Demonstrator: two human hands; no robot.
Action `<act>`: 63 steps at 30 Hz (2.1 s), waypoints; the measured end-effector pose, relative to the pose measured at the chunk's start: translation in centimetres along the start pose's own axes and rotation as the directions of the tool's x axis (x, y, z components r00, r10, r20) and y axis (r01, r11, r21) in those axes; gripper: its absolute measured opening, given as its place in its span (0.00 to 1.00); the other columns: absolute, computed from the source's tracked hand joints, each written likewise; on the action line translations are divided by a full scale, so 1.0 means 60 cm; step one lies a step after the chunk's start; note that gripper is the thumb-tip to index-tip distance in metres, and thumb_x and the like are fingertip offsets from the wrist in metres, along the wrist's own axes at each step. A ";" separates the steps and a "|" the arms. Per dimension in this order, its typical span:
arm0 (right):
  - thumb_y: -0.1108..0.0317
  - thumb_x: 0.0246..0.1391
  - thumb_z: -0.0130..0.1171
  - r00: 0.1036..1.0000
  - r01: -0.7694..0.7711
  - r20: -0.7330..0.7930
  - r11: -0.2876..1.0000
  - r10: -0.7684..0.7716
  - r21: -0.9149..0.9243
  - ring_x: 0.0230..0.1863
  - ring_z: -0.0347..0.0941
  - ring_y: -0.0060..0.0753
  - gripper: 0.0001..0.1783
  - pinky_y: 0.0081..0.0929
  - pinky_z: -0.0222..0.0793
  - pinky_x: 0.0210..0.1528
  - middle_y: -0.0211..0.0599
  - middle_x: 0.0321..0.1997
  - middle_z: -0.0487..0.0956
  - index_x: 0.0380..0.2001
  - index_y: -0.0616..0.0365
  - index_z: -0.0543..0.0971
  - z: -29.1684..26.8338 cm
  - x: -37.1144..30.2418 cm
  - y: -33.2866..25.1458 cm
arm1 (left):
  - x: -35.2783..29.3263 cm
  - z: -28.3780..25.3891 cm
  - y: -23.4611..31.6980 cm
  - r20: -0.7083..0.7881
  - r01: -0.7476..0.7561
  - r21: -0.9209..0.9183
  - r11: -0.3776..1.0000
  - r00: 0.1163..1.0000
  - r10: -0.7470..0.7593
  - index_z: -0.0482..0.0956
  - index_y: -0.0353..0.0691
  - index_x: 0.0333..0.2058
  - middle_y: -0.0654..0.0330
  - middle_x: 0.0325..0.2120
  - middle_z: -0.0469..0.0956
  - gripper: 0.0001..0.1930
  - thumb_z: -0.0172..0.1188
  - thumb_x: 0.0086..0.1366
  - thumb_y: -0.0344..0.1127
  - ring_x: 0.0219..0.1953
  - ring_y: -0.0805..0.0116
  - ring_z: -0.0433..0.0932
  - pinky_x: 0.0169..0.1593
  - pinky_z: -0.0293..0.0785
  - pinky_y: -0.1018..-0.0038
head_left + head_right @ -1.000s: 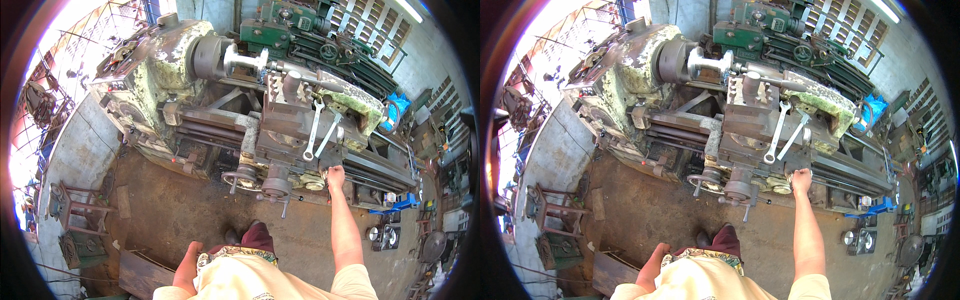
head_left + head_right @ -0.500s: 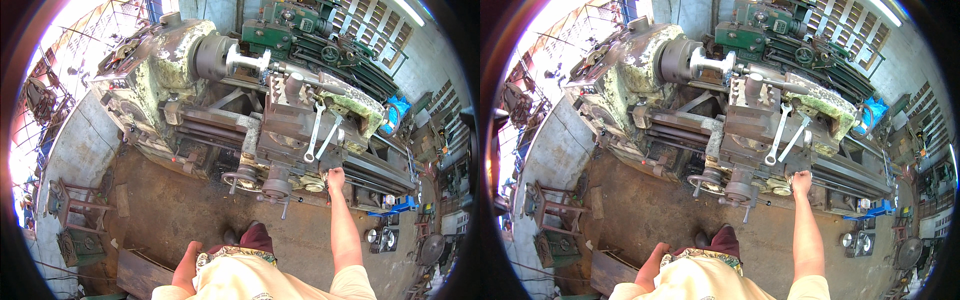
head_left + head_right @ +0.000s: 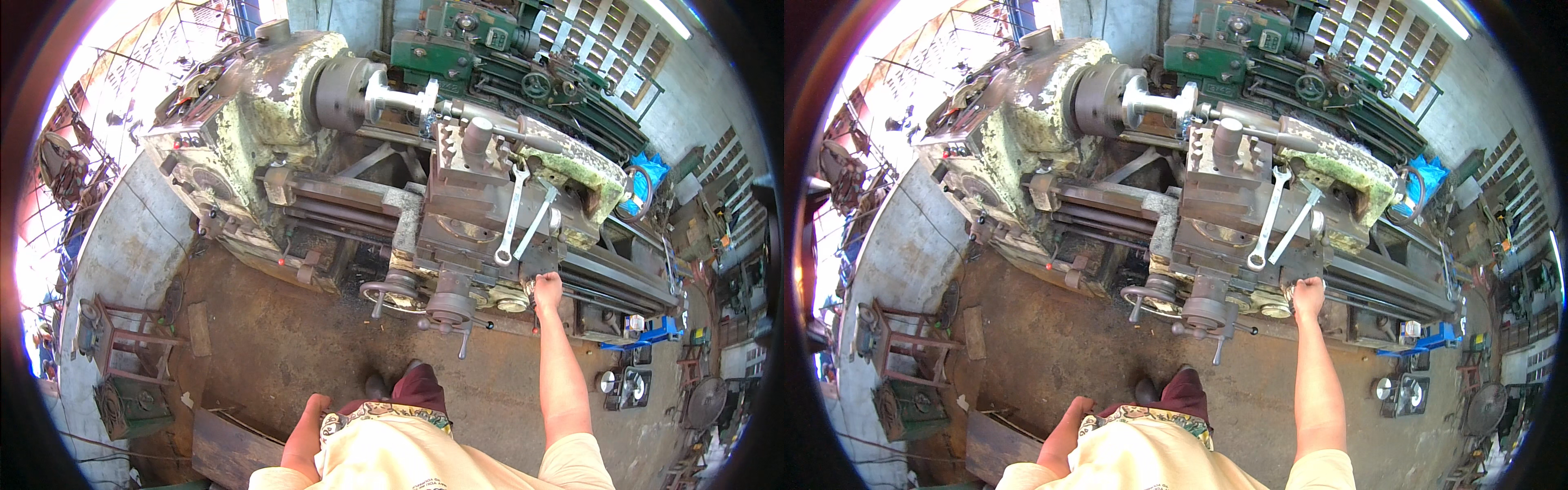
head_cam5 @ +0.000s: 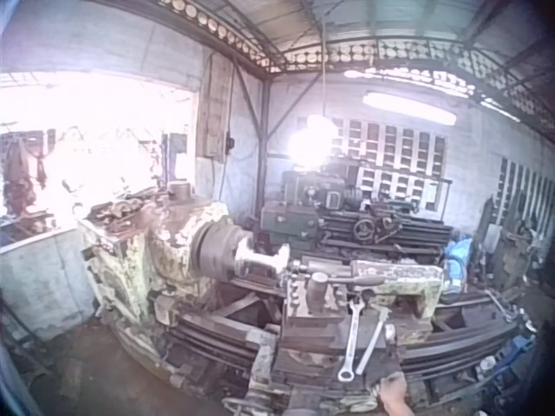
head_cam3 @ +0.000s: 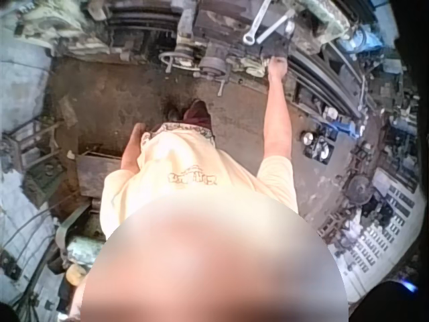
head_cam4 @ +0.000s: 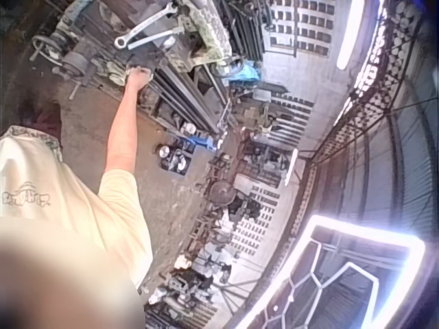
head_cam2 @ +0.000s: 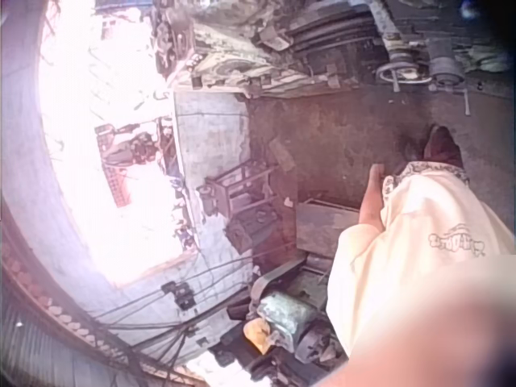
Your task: The person operates a metal lathe, using a wrench to tighten a component on the chuck and adjusting the tool post with a handwheel. The person repeatedly engages the lathe, makes adjustments, and monitors the cutting process.
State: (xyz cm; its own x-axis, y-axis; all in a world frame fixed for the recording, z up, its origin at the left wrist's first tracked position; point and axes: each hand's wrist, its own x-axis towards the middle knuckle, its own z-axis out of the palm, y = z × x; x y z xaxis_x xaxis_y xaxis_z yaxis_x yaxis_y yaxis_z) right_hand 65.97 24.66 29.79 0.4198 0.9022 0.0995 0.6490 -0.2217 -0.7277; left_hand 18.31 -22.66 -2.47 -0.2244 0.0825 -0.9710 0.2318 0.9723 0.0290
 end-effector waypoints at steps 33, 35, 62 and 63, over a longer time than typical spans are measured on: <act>0.66 0.49 0.60 1.000 -0.023 0.015 1.000 0.023 0.020 0.36 0.77 0.49 0.08 0.40 0.69 0.42 0.47 0.30 0.79 0.26 0.59 0.75 0.005 0.004 0.007 | 0.008 -0.011 0.000 0.023 -0.176 0.283 0.943 0.984 0.177 0.81 0.34 0.40 0.47 0.34 0.81 0.18 0.48 0.66 0.42 0.34 0.57 0.81 0.38 0.77 0.60; 0.66 0.49 0.60 1.000 -0.018 0.014 1.000 0.018 0.013 0.37 0.77 0.50 0.08 0.40 0.69 0.42 0.47 0.30 0.79 0.26 0.59 0.75 0.004 0.003 0.006 | 0.006 -0.009 0.002 0.012 -0.118 0.194 0.974 0.993 0.117 0.81 0.33 0.38 0.48 0.34 0.81 0.18 0.48 0.66 0.41 0.34 0.57 0.81 0.38 0.77 0.59; 0.66 0.49 0.61 1.000 -0.001 -0.001 1.000 0.001 -0.010 0.37 0.77 0.48 0.08 0.38 0.70 0.43 0.47 0.31 0.80 0.26 0.59 0.76 0.003 0.002 0.003 | -0.001 -0.008 0.002 0.000 -0.008 0.054 0.999 1.000 0.008 0.80 0.34 0.36 0.51 0.26 0.78 0.18 0.49 0.62 0.44 0.26 0.60 0.76 0.31 0.72 0.62; 0.65 0.49 0.61 1.000 -0.020 0.003 1.000 0.020 -0.009 0.37 0.77 0.48 0.08 0.38 0.70 0.43 0.47 0.31 0.80 0.26 0.59 0.76 0.002 0.002 0.003 | -0.005 -0.008 0.003 -0.016 -0.020 0.063 0.998 1.000 0.022 0.79 0.34 0.35 0.52 0.25 0.77 0.17 0.49 0.62 0.44 0.25 0.60 0.75 0.30 0.72 0.62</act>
State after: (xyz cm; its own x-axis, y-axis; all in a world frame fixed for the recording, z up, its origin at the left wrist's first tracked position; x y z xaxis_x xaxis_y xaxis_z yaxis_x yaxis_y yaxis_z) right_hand 66.04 24.78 29.57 0.4311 0.8985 0.0828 0.6463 -0.2434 -0.7233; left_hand 17.96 -22.40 -2.05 -0.2350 0.1070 -0.9661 0.2956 0.9547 0.0339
